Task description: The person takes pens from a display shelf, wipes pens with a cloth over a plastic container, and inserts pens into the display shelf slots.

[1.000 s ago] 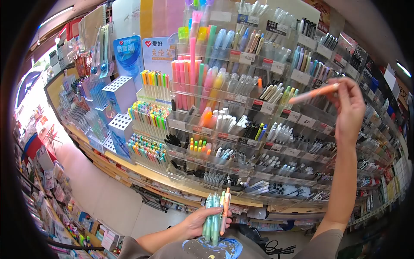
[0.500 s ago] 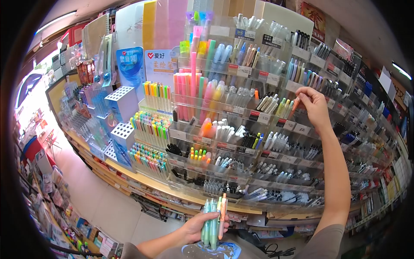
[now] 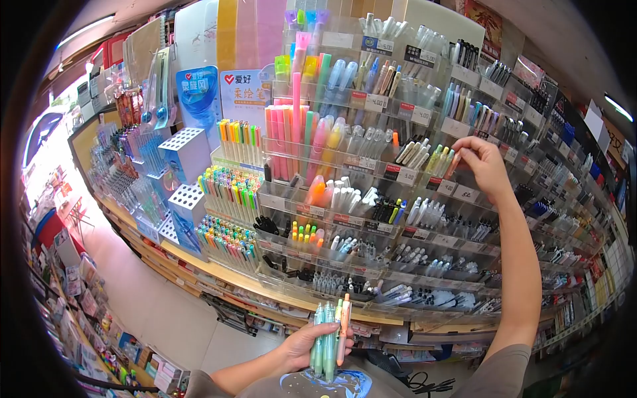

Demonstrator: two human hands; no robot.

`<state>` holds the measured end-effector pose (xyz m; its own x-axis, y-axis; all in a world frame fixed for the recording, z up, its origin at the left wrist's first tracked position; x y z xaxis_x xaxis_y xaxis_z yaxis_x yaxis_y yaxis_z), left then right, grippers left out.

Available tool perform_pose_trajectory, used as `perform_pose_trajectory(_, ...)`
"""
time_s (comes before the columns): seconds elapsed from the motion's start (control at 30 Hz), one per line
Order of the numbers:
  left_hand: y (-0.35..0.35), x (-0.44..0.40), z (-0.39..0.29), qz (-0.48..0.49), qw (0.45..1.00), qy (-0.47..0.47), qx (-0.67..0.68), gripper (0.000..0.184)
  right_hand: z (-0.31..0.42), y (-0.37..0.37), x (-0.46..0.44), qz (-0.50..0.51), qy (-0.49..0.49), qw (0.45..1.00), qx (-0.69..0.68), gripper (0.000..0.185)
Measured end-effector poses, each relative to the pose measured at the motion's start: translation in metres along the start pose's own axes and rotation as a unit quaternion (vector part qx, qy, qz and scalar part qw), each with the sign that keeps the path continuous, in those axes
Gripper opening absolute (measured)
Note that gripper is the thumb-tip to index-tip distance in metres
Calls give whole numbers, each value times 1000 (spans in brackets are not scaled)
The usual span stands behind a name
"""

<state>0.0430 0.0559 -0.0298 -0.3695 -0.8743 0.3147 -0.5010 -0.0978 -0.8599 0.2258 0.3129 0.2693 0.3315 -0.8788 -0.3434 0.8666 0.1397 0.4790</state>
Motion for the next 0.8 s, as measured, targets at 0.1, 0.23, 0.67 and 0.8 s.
perform_pose_trajectory(0.1,1,-1,2,6,1000,4,1,39,-4,-2,0,-1,13,997,74,12)
perform_pose_trajectory(0.23,1,-1,1,7,1000,7,0,39,11,9,13,-145,90,978,119,12)
perform_pose_trajectory(0.67,-7,3,-2,32,999,-16,22,39,-33,-201,152,348,-57,934,59,25)
perform_pose_trajectory(0.8,-9,4,-2,25,999,-30,11,42,-59,-226,166,406,-146,902,-24,19)
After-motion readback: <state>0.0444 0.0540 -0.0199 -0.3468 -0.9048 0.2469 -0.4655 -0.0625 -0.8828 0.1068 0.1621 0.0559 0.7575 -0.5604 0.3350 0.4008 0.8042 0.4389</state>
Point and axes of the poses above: each hand's wrist, its own x-axis away from the middle knuckle, its own y-axis out of the back of the hand, z = x × y, the point moved 7 cm from there along -x, towards the middle knuckle, and after that the axes turned 11 degrees about -y, right-handed, at the moved point
